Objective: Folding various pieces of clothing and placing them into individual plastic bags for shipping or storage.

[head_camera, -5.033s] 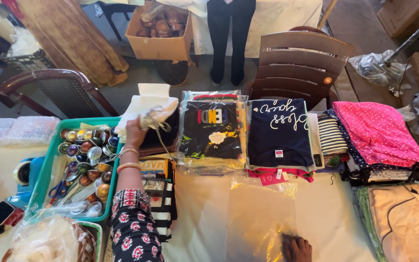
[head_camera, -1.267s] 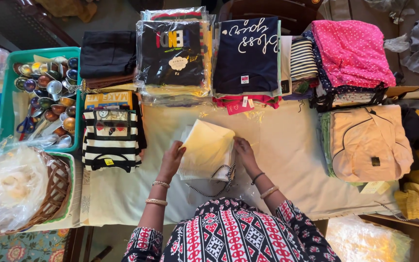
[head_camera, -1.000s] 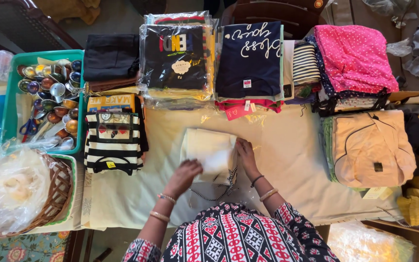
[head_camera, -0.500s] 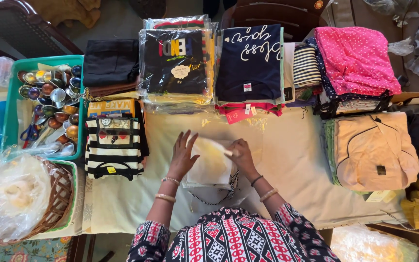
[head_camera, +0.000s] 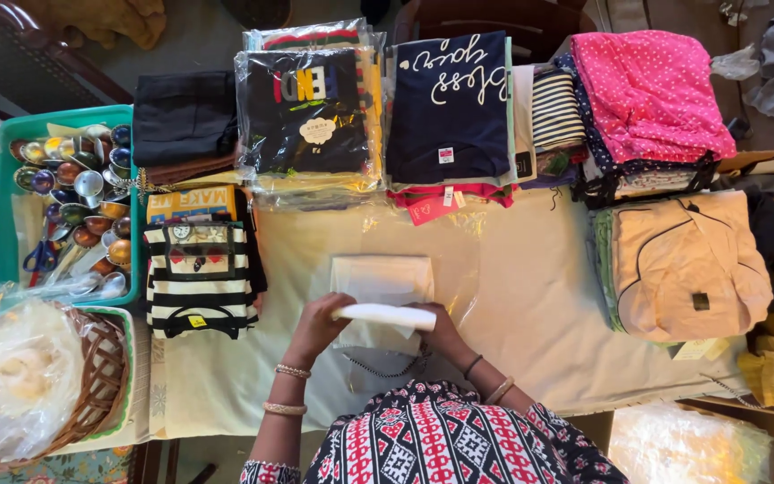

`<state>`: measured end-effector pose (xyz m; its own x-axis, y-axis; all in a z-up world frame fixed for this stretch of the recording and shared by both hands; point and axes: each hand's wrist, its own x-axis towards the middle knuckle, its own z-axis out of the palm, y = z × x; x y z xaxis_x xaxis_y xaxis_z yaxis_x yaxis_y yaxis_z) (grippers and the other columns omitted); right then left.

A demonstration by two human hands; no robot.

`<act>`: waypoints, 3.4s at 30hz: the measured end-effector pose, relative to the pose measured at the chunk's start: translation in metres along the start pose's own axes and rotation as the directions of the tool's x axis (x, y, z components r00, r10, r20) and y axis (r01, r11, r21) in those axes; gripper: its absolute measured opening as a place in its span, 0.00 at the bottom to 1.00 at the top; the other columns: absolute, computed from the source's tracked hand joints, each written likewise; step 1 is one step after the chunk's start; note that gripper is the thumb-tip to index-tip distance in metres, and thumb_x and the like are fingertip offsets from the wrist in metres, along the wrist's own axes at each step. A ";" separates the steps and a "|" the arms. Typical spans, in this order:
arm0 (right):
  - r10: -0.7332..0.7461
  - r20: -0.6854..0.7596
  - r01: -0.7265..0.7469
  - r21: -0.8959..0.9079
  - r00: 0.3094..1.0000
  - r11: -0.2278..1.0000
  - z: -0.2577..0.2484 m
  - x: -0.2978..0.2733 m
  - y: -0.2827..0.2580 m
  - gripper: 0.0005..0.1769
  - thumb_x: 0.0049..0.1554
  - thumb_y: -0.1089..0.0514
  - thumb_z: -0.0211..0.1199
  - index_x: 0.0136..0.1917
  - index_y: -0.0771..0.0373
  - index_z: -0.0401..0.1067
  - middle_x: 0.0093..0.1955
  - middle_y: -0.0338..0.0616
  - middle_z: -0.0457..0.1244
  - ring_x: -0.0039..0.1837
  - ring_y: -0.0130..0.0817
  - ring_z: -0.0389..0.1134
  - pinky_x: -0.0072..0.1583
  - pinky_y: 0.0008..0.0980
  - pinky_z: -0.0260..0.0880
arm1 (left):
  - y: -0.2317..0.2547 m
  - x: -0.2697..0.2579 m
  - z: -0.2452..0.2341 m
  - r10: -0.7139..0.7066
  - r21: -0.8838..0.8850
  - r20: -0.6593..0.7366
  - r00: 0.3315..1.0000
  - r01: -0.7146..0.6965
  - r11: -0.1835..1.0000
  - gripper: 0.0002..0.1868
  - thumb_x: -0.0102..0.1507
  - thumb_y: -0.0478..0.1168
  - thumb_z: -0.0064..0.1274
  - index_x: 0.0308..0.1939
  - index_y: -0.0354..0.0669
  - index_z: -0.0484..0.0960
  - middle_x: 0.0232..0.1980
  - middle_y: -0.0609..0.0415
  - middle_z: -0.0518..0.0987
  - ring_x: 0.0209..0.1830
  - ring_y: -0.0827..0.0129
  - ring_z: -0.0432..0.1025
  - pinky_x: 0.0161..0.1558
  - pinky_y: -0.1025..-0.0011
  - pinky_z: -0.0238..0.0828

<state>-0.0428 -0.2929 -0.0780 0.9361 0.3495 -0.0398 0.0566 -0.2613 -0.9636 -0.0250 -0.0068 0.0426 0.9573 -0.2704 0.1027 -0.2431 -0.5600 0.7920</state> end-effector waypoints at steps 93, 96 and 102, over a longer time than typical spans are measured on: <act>-0.126 -0.050 0.067 -0.626 0.991 0.777 -0.017 0.035 0.003 0.22 0.54 0.57 0.63 0.63 0.57 0.72 0.51 0.49 0.61 0.56 0.50 0.62 0.57 0.44 0.67 | -0.276 0.233 -0.345 -0.385 0.325 -0.334 0.861 0.488 0.810 0.37 0.59 0.44 0.63 0.70 0.41 0.70 0.68 0.42 0.73 0.68 0.48 0.66 0.68 0.56 0.63; -0.159 -0.057 0.083 -0.655 0.986 0.751 -0.017 0.040 0.002 0.22 0.54 0.57 0.62 0.62 0.57 0.72 0.51 0.49 0.61 0.56 0.50 0.61 0.58 0.45 0.66 | -0.252 0.246 -0.317 -0.210 0.638 -0.413 0.886 0.446 0.628 0.30 0.67 0.54 0.53 0.70 0.47 0.74 0.73 0.42 0.70 0.75 0.41 0.59 0.73 0.49 0.57; -0.097 -0.065 0.033 -0.640 0.993 0.768 -0.018 0.038 -0.010 0.21 0.55 0.56 0.62 0.63 0.56 0.72 0.51 0.49 0.62 0.57 0.49 0.62 0.59 0.44 0.66 | -0.223 0.234 -0.226 -0.078 0.752 -0.330 0.941 0.312 0.581 0.34 0.71 0.66 0.33 0.75 0.57 0.67 0.78 0.41 0.60 0.78 0.39 0.50 0.71 0.36 0.42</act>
<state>-0.0013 -0.2930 -0.0651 0.9467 0.3143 0.0708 0.2967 -0.7649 -0.5717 0.2884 0.2320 0.0264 0.9713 0.0476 0.2332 0.0396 -0.9984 0.0392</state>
